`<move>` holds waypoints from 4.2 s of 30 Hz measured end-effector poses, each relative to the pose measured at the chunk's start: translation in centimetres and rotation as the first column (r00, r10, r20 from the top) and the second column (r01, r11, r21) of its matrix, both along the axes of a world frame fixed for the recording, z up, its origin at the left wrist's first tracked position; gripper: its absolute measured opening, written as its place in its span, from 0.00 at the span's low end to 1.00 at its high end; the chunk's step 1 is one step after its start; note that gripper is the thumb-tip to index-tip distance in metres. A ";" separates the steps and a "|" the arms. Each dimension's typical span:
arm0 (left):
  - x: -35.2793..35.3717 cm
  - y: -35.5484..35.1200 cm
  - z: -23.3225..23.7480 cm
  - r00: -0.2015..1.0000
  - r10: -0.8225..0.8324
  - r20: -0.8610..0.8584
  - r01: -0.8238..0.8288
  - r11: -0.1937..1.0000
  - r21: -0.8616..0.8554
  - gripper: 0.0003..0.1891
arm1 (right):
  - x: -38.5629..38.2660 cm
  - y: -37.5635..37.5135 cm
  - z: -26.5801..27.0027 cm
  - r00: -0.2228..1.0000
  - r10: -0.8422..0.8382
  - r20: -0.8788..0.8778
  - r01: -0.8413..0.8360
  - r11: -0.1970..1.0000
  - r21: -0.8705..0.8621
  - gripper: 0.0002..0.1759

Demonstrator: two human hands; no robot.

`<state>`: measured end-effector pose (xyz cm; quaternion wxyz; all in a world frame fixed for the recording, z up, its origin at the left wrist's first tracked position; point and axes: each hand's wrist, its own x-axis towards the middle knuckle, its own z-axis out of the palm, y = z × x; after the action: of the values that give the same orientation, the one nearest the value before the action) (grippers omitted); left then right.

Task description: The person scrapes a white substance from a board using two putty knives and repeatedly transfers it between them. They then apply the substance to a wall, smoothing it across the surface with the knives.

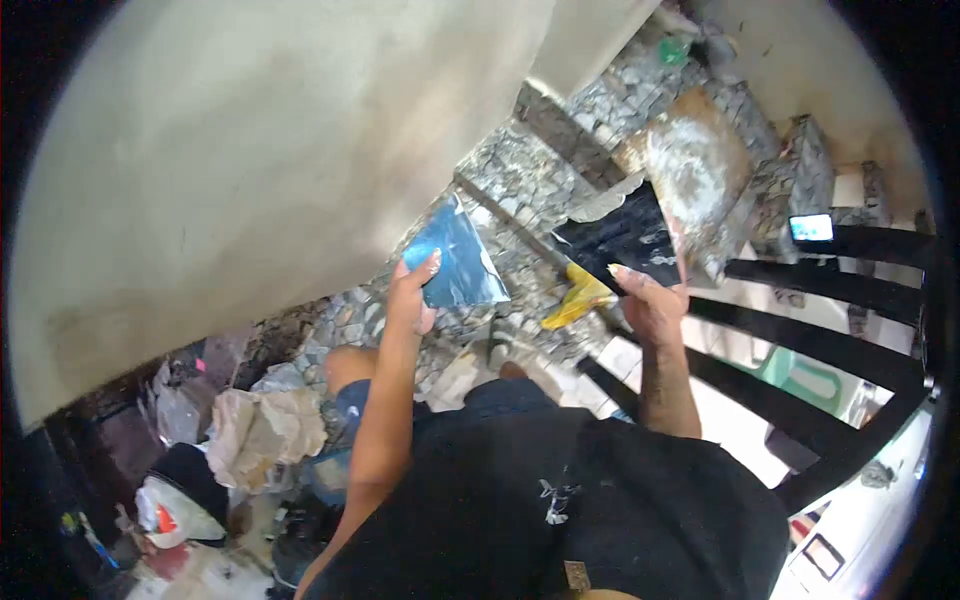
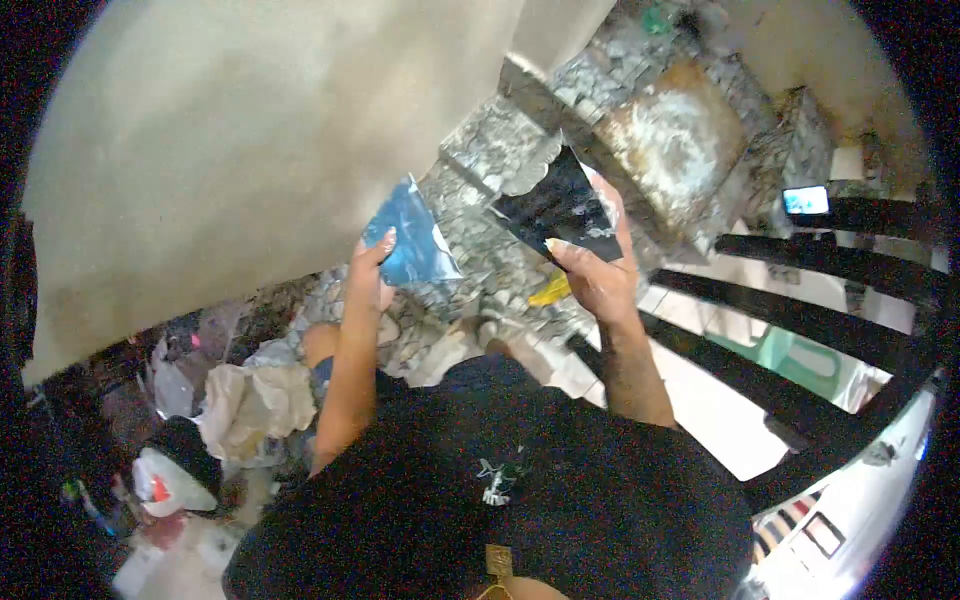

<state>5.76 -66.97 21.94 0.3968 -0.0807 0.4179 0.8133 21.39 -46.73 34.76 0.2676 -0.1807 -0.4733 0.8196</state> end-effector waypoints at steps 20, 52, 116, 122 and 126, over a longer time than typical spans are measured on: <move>7.9 6.8 11.7 0.996 0.084 0.009 -0.085 0.980 0.182 0.13 | 5.5 1.0 -8.8 0.902 0.101 0.420 -0.421 0.424 0.802 0.38; 4.0 -8.1 -21.9 0.322 -0.852 -0.413 0.494 0.524 -0.694 0.03 | -33.3 -12.0 -68.6 0.754 -0.223 0.618 0.514 0.786 -0.344 0.28; 0.9 1.6 6.1 0.982 0.190 0.011 -0.190 0.977 0.093 0.13 | -0.2 -0.2 -0.5 0.988 0.152 -0.024 -0.145 0.972 0.186 0.34; 3.9 6.3 9.3 0.982 0.186 0.021 -0.187 0.967 0.172 0.12 | 1.2 -0.2 0.4 0.986 0.163 0.041 -0.133 0.608 0.783 0.33; 5.0 6.7 7.0 0.977 0.214 0.017 -0.214 0.974 0.079 0.14 | 1.4 -0.1 -1.7 0.988 0.145 0.043 -0.115 0.533 0.838 0.30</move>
<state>10.75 -60.32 28.95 0.3114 -0.1125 0.3722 0.8671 22.76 -46.83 33.04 0.2670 0.0176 -0.8147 0.5145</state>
